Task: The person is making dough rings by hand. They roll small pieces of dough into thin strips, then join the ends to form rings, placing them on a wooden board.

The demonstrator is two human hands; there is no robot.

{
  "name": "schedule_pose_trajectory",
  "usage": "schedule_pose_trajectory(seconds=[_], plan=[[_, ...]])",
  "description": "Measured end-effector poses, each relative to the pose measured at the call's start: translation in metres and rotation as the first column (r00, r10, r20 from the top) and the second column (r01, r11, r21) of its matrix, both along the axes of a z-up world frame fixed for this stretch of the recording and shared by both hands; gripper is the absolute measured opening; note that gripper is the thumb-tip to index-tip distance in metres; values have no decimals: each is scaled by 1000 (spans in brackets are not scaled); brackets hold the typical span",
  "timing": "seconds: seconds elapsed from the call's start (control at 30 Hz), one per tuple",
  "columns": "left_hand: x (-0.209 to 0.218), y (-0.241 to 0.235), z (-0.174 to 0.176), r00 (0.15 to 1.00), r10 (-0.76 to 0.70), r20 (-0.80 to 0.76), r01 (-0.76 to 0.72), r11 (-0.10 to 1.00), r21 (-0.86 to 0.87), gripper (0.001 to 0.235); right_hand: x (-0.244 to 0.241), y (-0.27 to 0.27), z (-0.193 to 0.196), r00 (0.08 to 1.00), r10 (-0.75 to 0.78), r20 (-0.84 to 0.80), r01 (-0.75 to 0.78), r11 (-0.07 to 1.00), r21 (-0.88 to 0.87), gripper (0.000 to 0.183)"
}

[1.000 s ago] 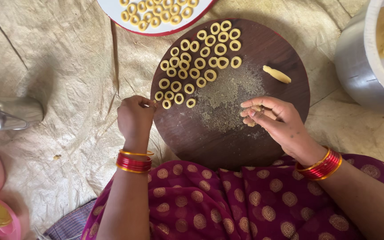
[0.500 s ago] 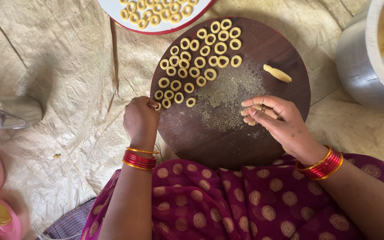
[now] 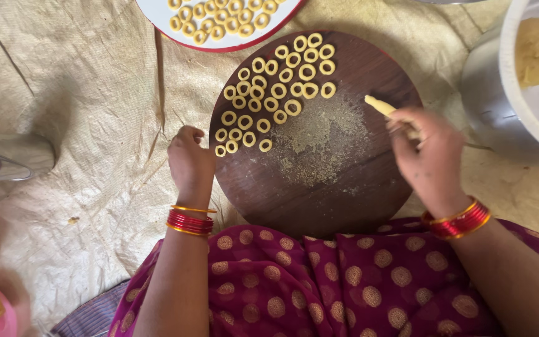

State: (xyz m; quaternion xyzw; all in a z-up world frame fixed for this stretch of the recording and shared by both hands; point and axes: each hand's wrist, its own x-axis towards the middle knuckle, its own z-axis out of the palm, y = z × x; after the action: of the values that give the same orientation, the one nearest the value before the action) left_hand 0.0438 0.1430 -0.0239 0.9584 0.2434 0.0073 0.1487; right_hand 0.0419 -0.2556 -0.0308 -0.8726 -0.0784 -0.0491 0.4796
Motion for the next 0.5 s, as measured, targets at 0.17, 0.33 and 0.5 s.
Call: schedule_pose_trajectory(seconds=[0.17, 0.33, 0.5], plan=[[-1, 8, -10, 914, 265, -307, -350, 897, -271, 35, 18, -41, -25, 953, -235, -193, 135, 896, -423, 34], [-3, 14, -21, 920, 311, -237, -388, 802, -454, 30, 34, -64, -79, 798, -375, -473, 244, 917, -316, 32], [-6, 17, -36, 924, 338, -180, -381, 762, -523, 29, 45, -89, -136, 639, -340, -690, 402, 912, -77, 32]])
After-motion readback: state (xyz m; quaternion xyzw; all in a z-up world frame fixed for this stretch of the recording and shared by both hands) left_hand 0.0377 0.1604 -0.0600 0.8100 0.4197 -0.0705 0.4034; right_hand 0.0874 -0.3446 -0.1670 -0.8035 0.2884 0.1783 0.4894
